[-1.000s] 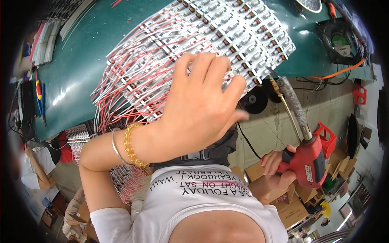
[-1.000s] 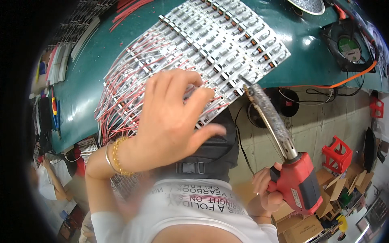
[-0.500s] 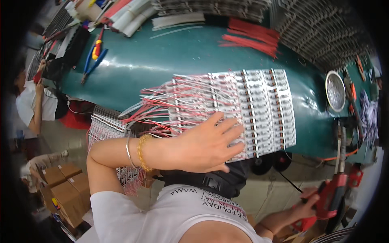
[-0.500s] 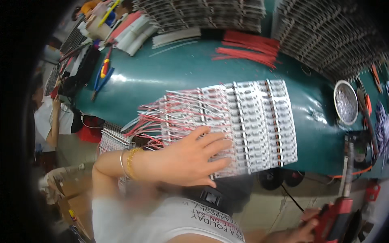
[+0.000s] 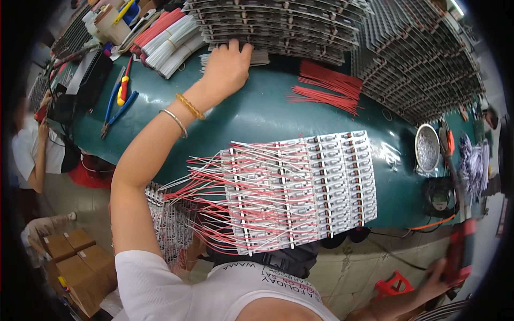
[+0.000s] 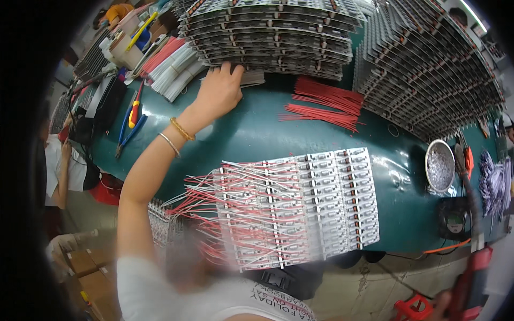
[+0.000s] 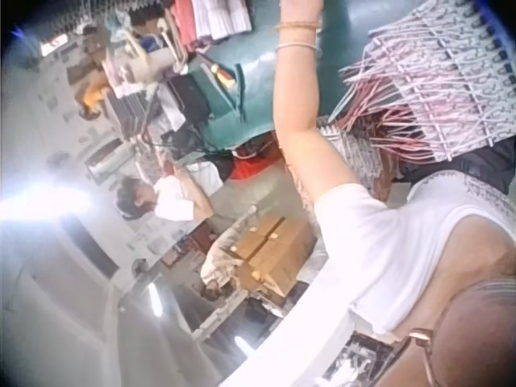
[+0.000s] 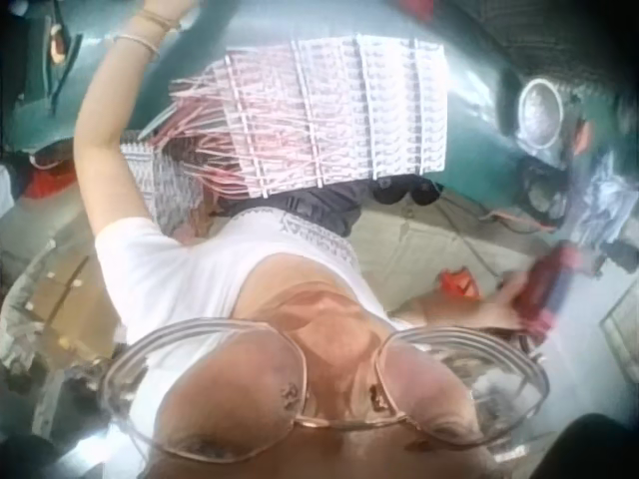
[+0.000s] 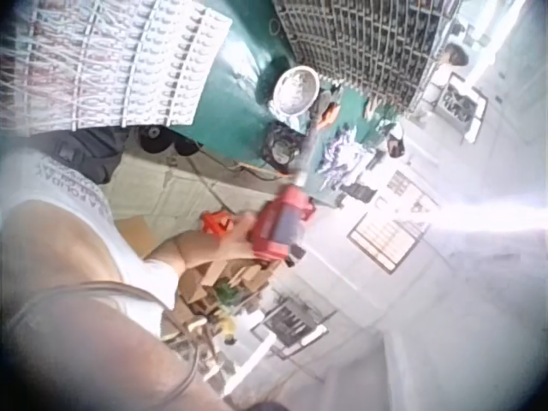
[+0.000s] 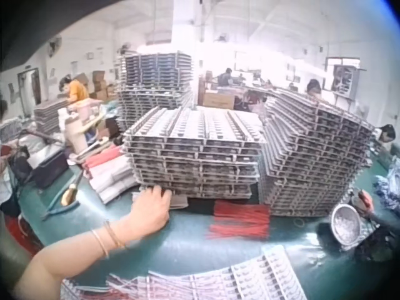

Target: The person uses a soldering iron to attach red and white wires to a grid of electronic components on a workbench. They repeatedly pick up individual wires, position them on the board, and apply the soldering iron to secure the connections.

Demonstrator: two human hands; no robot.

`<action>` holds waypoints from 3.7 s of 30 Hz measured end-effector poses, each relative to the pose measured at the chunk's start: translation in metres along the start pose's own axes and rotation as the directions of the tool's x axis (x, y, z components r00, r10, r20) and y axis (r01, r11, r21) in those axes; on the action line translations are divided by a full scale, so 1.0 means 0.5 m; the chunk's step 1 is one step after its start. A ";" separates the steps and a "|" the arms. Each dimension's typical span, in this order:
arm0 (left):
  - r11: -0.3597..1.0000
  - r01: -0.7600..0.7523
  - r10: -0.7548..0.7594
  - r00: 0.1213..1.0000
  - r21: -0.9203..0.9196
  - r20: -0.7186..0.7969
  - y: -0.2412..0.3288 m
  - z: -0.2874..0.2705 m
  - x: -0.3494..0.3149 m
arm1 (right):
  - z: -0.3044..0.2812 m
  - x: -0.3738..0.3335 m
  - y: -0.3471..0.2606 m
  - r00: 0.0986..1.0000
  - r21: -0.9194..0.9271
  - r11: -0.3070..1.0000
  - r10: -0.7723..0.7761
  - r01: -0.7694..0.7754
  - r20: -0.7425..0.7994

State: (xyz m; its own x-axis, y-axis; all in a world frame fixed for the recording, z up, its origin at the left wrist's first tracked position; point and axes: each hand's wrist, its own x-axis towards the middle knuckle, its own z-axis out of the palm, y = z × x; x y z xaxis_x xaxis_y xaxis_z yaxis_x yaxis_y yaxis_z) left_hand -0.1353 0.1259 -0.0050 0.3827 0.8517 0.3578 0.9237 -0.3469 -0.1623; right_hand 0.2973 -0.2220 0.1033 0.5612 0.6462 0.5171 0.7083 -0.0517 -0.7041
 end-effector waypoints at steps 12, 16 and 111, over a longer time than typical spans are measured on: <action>0.971 0.069 -0.089 0.993 -0.230 -0.078 -0.114 0.007 -0.060 | 0.095 -0.089 0.021 0.992 0.171 0.982 0.067 -0.085 0.109; 0.952 0.003 -0.043 0.991 -0.305 -0.126 -0.119 0.008 -0.076 | 0.104 -0.099 0.028 0.989 0.227 0.970 0.052 -0.082 0.137; 0.444 0.261 0.157 0.919 -0.857 0.361 0.277 -0.068 -0.028 | 0.305 -0.168 -0.061 0.887 0.275 0.887 0.250 -0.371 0.388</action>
State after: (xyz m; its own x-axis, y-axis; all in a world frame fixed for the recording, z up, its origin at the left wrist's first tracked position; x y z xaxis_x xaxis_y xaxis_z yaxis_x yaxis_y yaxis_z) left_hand -0.0122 0.0528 -0.0013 0.4919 0.8702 -0.0288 0.5219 -0.2682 0.8097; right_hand 0.1633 -0.1589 0.0072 0.5089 0.8557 0.0937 0.3022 -0.0757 -0.9502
